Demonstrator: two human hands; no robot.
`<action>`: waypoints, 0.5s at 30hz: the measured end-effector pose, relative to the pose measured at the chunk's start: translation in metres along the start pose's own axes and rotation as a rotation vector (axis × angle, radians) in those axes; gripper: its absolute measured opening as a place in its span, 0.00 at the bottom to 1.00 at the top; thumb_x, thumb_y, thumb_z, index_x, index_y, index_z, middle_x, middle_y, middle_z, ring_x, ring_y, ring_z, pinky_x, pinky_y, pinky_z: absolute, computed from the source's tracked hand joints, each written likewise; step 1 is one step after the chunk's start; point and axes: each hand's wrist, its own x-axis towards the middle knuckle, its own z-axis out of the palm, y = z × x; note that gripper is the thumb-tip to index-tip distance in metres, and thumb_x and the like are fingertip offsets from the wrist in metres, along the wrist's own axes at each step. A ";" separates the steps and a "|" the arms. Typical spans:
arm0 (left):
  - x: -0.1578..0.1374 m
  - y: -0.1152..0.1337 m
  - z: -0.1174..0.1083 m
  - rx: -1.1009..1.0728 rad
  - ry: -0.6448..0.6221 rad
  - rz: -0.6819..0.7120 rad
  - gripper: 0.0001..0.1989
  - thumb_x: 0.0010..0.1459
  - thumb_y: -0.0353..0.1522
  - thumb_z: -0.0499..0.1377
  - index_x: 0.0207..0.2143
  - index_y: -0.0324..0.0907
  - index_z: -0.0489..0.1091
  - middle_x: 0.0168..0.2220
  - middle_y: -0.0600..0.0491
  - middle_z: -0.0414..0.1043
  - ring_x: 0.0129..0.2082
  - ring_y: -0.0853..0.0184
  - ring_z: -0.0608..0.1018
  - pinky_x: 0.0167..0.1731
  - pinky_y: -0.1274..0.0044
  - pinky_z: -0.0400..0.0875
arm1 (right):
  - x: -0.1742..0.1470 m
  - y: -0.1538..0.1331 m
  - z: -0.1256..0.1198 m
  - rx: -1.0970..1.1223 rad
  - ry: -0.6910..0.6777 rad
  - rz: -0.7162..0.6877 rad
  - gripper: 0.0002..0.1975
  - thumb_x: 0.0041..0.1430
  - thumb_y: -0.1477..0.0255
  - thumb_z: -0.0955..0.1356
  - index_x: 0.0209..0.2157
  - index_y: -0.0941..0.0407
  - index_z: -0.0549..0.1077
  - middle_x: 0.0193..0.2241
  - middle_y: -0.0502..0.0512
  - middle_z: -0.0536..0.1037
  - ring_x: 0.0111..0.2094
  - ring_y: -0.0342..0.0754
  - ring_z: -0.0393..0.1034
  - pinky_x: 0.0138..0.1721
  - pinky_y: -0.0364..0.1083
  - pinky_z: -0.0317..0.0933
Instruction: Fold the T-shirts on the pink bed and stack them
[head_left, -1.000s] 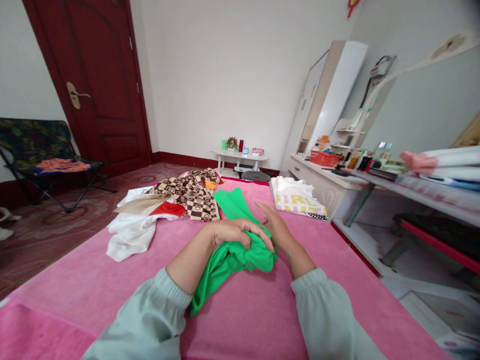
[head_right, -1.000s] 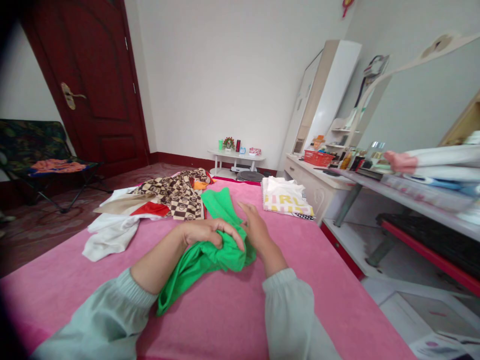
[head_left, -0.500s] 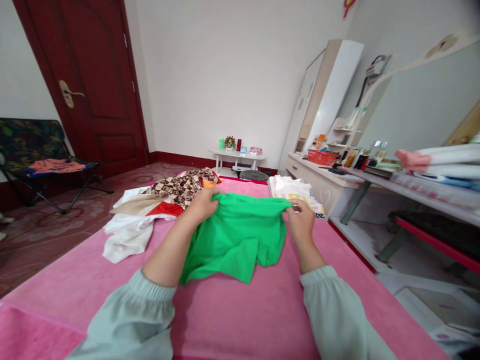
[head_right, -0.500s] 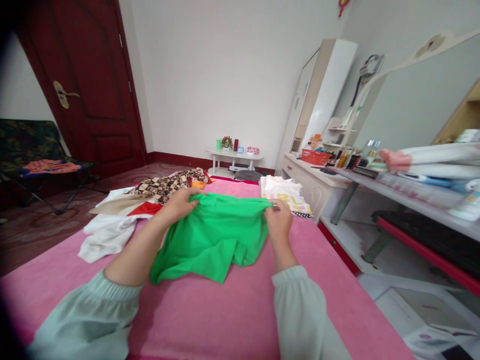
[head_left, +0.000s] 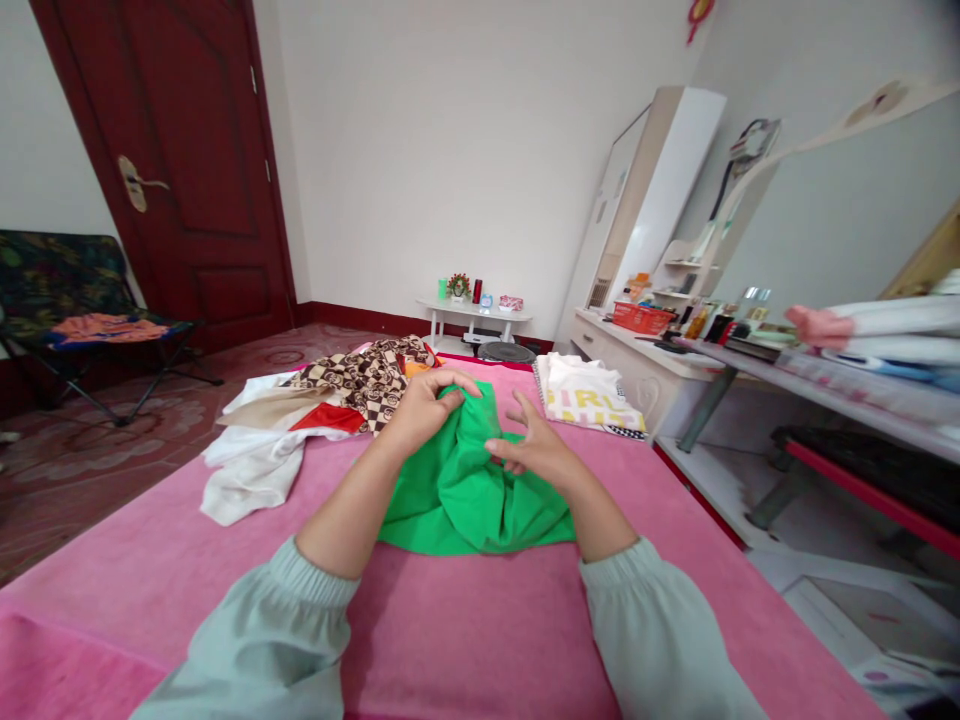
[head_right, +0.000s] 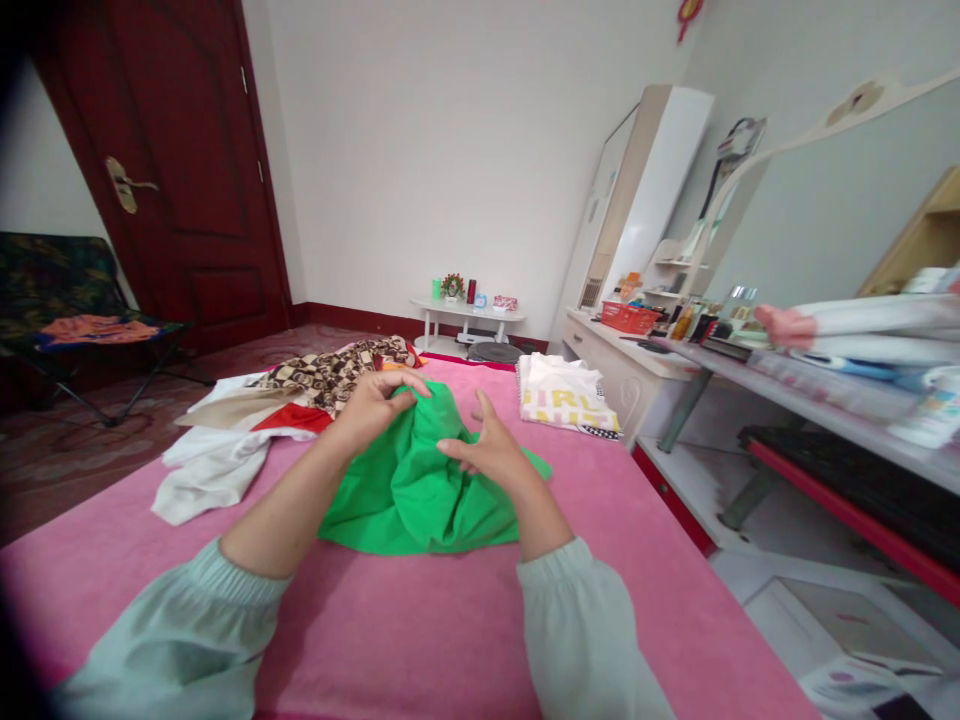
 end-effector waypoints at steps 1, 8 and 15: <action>-0.001 0.003 0.003 -0.050 -0.054 0.000 0.10 0.50 0.27 0.56 0.32 0.39 0.77 0.40 0.51 0.78 0.44 0.61 0.76 0.50 0.71 0.68 | 0.003 0.007 0.004 0.030 -0.097 0.003 0.49 0.39 0.64 0.77 0.61 0.52 0.55 0.39 0.56 0.77 0.19 0.41 0.68 0.18 0.40 0.64; -0.011 -0.010 0.004 -0.022 -0.286 -0.166 0.43 0.44 0.35 0.68 0.62 0.45 0.57 0.58 0.44 0.64 0.53 0.57 0.71 0.48 0.69 0.69 | 0.013 0.015 -0.026 0.352 0.358 -0.038 0.21 0.38 0.60 0.77 0.28 0.57 0.69 0.15 0.42 0.68 0.15 0.37 0.60 0.18 0.39 0.63; -0.031 -0.059 0.036 -0.041 -0.426 -0.458 0.59 0.37 0.41 0.72 0.67 0.39 0.45 0.52 0.36 0.69 0.46 0.55 0.76 0.45 0.65 0.71 | 0.020 0.006 -0.059 0.811 0.630 -0.249 0.19 0.38 0.70 0.76 0.31 0.54 0.66 0.21 0.40 0.73 0.20 0.38 0.68 0.31 0.44 0.72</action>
